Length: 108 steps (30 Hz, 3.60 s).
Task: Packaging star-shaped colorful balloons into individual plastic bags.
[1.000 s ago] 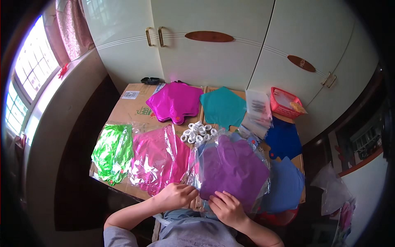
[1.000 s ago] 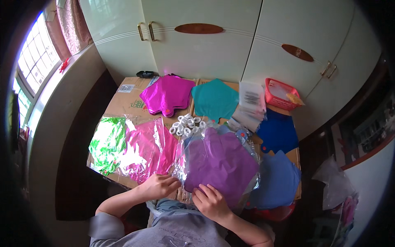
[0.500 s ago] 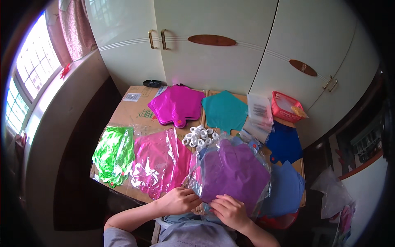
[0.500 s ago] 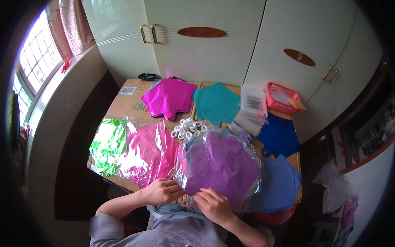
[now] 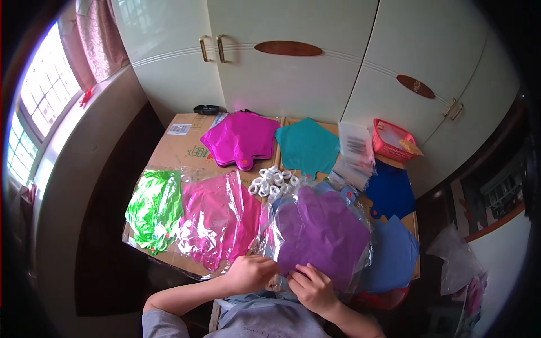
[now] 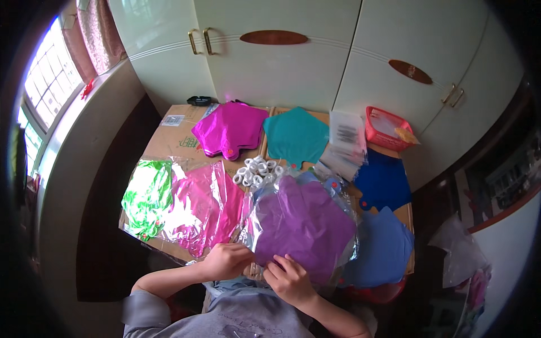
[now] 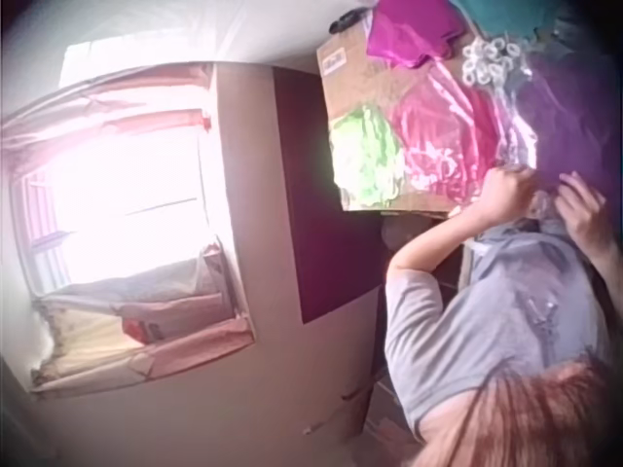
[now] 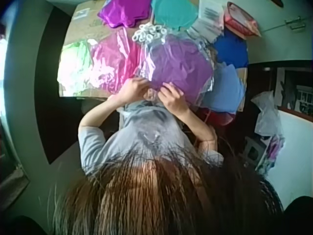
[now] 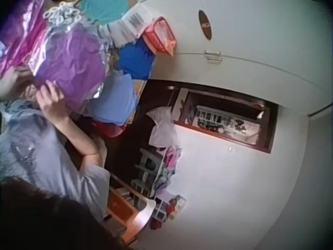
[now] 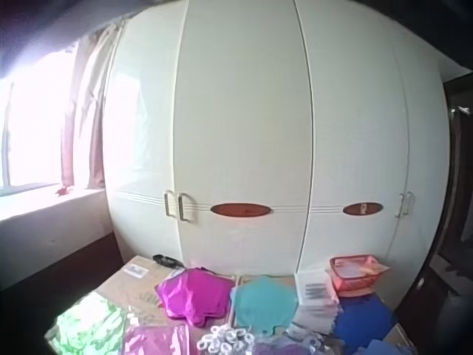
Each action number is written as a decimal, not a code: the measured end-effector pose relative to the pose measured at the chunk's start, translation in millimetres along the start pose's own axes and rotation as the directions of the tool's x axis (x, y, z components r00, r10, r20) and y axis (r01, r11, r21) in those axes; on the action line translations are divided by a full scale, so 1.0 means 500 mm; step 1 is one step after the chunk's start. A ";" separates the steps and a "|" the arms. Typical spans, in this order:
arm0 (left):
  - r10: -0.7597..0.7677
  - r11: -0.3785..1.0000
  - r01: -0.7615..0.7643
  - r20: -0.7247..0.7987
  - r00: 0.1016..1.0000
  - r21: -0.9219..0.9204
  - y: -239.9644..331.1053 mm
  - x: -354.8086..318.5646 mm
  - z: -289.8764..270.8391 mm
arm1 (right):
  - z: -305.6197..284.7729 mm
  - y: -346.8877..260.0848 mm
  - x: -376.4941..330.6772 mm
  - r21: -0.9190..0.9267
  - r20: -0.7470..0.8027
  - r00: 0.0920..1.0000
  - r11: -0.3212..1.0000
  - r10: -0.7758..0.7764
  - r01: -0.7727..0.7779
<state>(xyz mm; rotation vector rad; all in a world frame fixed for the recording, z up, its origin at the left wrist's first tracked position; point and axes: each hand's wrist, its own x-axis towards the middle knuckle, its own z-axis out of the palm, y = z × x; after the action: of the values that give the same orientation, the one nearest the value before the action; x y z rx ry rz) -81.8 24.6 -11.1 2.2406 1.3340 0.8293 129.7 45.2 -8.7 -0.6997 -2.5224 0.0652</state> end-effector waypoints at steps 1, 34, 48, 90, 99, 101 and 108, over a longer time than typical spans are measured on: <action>-0.035 0.995 0.034 0.014 0.999 0.090 -0.008 0.004 -0.015 | 0.000 0.000 -0.006 0.001 -0.008 1.000 1.000 0.007 -0.007; 0.028 0.943 -0.028 0.006 1.000 0.332 -0.183 0.347 0.003 | -0.037 0.194 0.110 0.278 -0.036 0.959 0.925 0.280 -0.259; 0.069 0.970 -0.086 0.082 0.994 0.226 -0.242 0.438 0.050 | 0.103 0.423 0.223 0.234 0.329 0.803 0.781 0.497 -0.579; 0.485 0.622 -0.461 0.150 0.861 0.633 -0.032 0.332 -0.090 | 0.157 0.380 0.194 0.017 -0.108 0.961 0.967 0.255 -0.255; 0.423 0.442 -0.632 0.474 0.772 0.636 -0.095 0.329 -0.033 | 0.140 0.371 0.199 0.023 -0.101 0.970 0.975 0.223 -0.222; 0.506 0.441 -0.672 0.454 0.734 0.595 -0.090 0.324 -0.049 | 0.137 0.369 0.197 0.024 -0.110 0.971 0.977 0.214 -0.213; 0.535 0.541 -0.662 0.395 0.747 0.518 -0.061 0.209 -0.185 | 0.133 0.373 0.194 -0.019 -0.109 0.981 0.986 0.161 -0.164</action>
<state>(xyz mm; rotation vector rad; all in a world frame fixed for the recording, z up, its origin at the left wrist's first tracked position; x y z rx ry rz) -125.0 135.1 69.0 3.3378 0.7715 0.3209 113.0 260.5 -54.0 -0.8954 -2.3646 0.0480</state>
